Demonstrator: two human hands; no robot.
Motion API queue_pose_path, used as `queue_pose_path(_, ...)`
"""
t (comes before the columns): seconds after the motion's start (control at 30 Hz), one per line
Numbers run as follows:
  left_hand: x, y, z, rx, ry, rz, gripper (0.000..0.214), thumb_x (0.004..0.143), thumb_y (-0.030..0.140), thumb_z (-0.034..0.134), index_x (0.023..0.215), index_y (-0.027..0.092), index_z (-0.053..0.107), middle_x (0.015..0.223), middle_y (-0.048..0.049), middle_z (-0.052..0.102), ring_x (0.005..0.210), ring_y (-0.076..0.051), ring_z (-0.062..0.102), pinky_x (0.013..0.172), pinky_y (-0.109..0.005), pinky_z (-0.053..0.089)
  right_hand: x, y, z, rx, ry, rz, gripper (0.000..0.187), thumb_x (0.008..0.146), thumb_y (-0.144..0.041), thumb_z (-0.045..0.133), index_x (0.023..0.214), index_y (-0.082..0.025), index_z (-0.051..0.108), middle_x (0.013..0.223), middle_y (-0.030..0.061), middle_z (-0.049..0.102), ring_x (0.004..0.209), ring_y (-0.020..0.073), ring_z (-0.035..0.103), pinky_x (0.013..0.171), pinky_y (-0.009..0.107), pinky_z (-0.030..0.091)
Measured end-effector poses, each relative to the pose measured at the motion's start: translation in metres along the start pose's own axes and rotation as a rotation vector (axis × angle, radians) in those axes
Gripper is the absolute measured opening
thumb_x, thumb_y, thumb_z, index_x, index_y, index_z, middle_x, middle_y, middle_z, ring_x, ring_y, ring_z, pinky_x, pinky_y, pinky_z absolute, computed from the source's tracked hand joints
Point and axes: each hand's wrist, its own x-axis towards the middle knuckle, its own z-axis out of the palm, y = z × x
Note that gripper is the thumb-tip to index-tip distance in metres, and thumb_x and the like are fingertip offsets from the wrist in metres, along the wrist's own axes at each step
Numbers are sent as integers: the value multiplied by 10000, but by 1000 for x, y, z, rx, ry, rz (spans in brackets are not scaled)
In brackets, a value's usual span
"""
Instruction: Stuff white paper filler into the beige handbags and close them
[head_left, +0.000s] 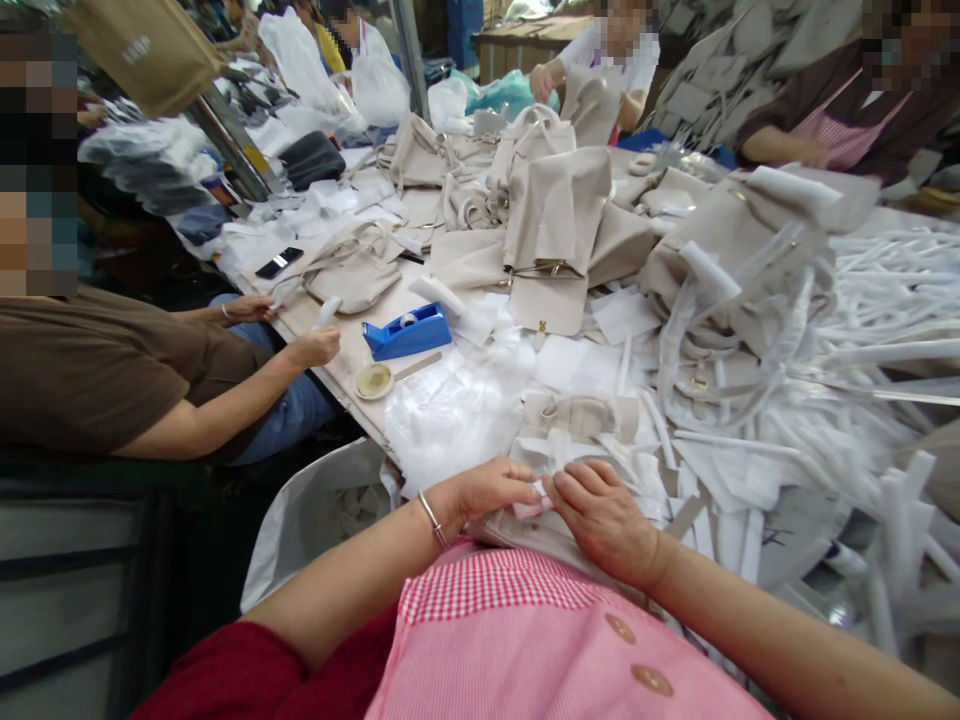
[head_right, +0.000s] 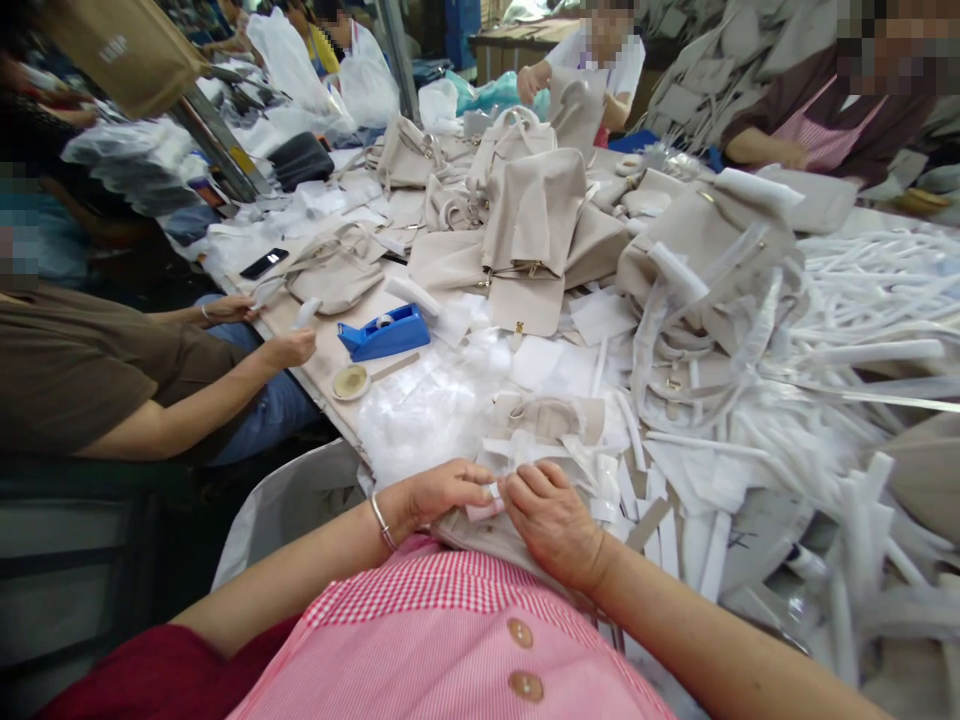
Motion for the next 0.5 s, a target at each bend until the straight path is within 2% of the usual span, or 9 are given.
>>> queue_pose_path(0.13,4,-1,5,-22,31,-26,345,737,492,642,739,148,616,651,12,523,608,-129,438,568,-273,336,0,3,0,0,29,13,190,956,-97,508,1023,-164,674,1000,96,630,980,264,511,897,449,375)
queue_pose_path(0.23,3,2,9,14,51,-23,356,787,500,633,763,145,621,654,22,523,603,-118,423,561,-264,317,3,3,-2,-20,57,54,215,971,-118,508,1127,-160,650,1056,105,644,1044,276,513,917,453,384)
queue_pose_path(0.3,1,6,12,66,87,-6,357,834,500,594,785,147,618,679,25,524,613,-115,417,554,-259,308,2,3,-7,-12,88,116,263,978,-132,506,1213,-171,618,1167,119,633,1138,293,498,952,461,392)
queue_pose_path(0.4,1,11,14,195,180,13,313,868,448,550,792,151,614,679,31,518,605,-118,415,543,-269,301,-15,5,-22,28,214,295,304,989,-205,532,1287,-196,586,1329,139,563,1244,314,475,1011,486,399)
queue_pose_path(0.5,4,13,14,287,254,37,269,876,392,526,773,155,600,660,38,484,604,-125,408,549,-287,293,-66,16,-41,38,439,604,326,975,-295,564,1286,-207,606,1317,139,576,1216,301,531,1039,487,420)
